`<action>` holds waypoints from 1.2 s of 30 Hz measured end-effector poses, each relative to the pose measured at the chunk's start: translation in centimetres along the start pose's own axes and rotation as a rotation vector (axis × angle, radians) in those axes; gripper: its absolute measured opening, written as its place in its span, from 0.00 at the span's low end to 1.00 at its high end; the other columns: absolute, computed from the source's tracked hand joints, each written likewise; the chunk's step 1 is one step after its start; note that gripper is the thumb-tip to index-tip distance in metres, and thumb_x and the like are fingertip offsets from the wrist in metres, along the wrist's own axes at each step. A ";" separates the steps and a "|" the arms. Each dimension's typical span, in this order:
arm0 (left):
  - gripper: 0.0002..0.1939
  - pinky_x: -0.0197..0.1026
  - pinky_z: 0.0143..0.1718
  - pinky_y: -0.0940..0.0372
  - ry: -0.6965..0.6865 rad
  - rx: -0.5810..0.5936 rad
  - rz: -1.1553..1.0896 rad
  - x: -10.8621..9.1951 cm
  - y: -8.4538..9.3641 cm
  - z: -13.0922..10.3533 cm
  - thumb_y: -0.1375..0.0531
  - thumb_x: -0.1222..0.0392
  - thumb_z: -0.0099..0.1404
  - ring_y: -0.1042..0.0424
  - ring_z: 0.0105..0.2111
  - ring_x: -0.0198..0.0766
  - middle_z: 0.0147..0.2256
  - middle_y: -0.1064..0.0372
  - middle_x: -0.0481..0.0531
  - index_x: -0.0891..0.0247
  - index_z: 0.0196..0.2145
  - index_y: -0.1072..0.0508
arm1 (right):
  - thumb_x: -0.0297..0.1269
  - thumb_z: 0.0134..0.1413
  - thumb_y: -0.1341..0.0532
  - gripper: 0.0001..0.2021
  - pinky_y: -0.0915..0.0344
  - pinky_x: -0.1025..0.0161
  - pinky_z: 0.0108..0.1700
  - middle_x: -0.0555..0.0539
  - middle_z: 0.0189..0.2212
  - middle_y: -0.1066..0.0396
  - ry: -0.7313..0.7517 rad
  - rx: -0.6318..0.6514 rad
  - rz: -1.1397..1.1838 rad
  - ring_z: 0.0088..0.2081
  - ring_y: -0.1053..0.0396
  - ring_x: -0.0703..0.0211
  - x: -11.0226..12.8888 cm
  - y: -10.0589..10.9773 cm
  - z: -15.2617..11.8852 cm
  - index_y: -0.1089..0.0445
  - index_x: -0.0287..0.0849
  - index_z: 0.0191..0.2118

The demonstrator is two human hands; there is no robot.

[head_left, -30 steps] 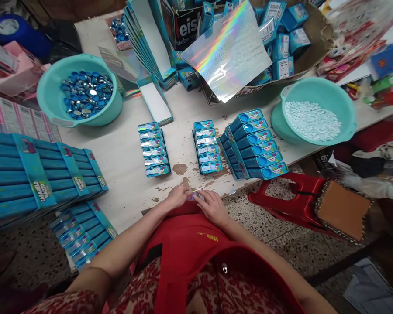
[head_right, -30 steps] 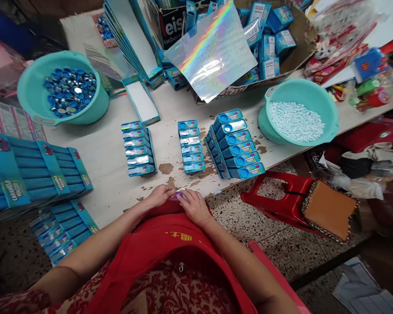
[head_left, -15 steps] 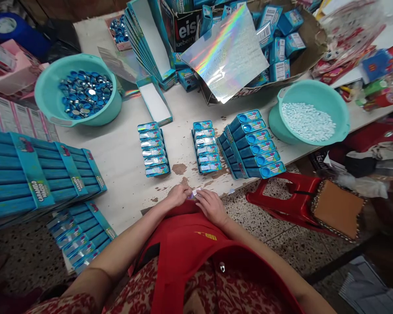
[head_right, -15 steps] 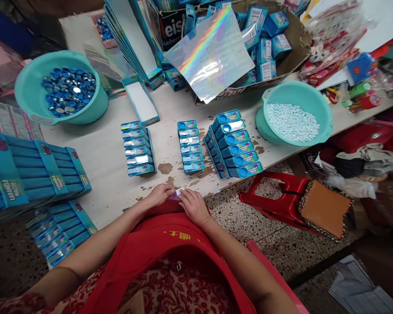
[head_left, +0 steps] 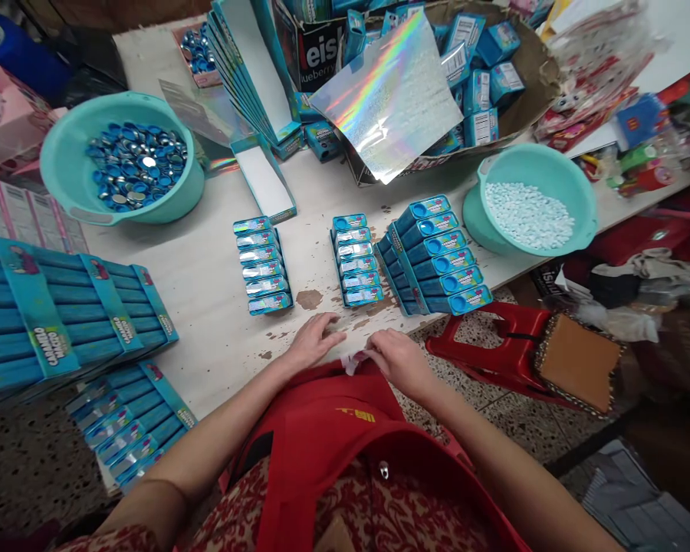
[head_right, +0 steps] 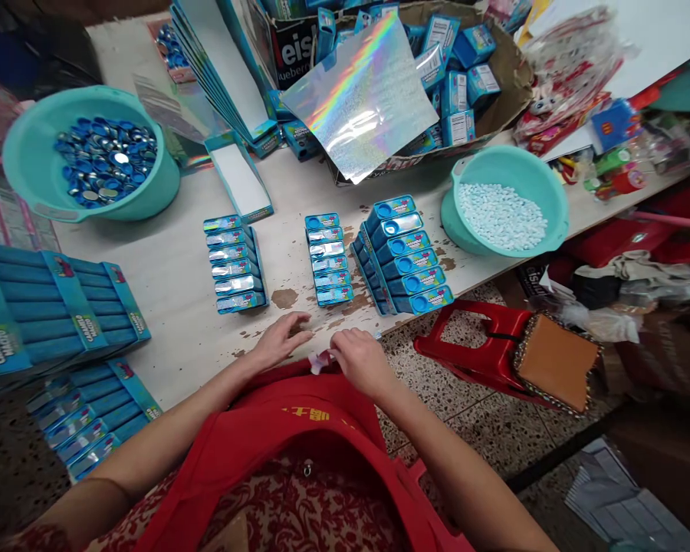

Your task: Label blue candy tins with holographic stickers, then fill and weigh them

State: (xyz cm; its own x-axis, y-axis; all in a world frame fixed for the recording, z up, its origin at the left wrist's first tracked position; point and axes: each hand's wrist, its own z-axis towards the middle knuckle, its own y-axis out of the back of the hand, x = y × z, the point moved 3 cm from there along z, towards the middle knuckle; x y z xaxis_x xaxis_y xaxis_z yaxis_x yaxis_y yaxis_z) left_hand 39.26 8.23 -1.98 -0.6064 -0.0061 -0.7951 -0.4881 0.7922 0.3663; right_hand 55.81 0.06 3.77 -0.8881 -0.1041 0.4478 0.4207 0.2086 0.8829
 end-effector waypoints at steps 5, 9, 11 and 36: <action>0.16 0.38 0.35 0.38 -0.094 0.185 -0.345 -3.4 -0.2 0.5 0.44 0.50 0.58 0.31 0.32 0.37 0.32 0.28 0.51 0.65 0.37 0.29 | 0.38 0.58 0.43 0.07 0.41 0.65 0.31 0.50 0.27 0.29 -0.197 -0.061 0.287 0.29 0.34 0.60 -1.2 3.0 2.5 0.34 0.44 0.30; 0.14 0.35 0.26 0.43 -0.009 0.083 -0.311 -3.8 2.4 3.2 0.49 0.52 0.61 0.36 0.21 0.33 0.19 0.35 0.46 0.64 0.27 0.32 | 0.37 0.56 0.42 0.05 0.40 0.65 0.32 0.50 0.27 0.30 -0.300 -0.130 0.306 0.30 0.33 0.59 -2.5 2.9 6.6 0.34 0.44 0.30; 0.13 0.35 0.25 0.44 -0.048 -0.028 -0.213 -4.2 4.9 5.3 0.48 0.53 0.61 0.37 0.21 0.32 0.18 0.37 0.45 0.64 0.28 0.31 | 0.37 0.55 0.41 0.05 0.39 0.64 0.35 0.48 0.30 0.30 -0.338 -0.158 0.250 0.33 0.33 0.58 -3.2 3.0 9.7 0.33 0.43 0.31; 0.17 0.44 0.43 0.37 0.266 -0.461 -0.211 -1.5 9.5 16.5 0.48 0.59 0.63 0.30 0.45 0.45 0.44 0.29 0.60 0.63 0.50 0.40 | 0.33 0.56 0.47 0.26 0.38 0.53 0.53 0.29 0.55 0.39 -0.721 -0.299 0.365 0.55 0.36 0.46 -8.4 1.4 23.0 0.46 0.33 0.60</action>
State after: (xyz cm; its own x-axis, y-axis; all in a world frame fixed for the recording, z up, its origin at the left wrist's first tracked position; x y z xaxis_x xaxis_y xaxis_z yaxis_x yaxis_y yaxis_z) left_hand 45.88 25.87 -5.27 -0.5740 -0.3357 -0.7469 -0.8029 0.4097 0.4329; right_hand 59.59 23.61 -1.97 -0.5459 0.5840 0.6007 0.6435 -0.1669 0.7470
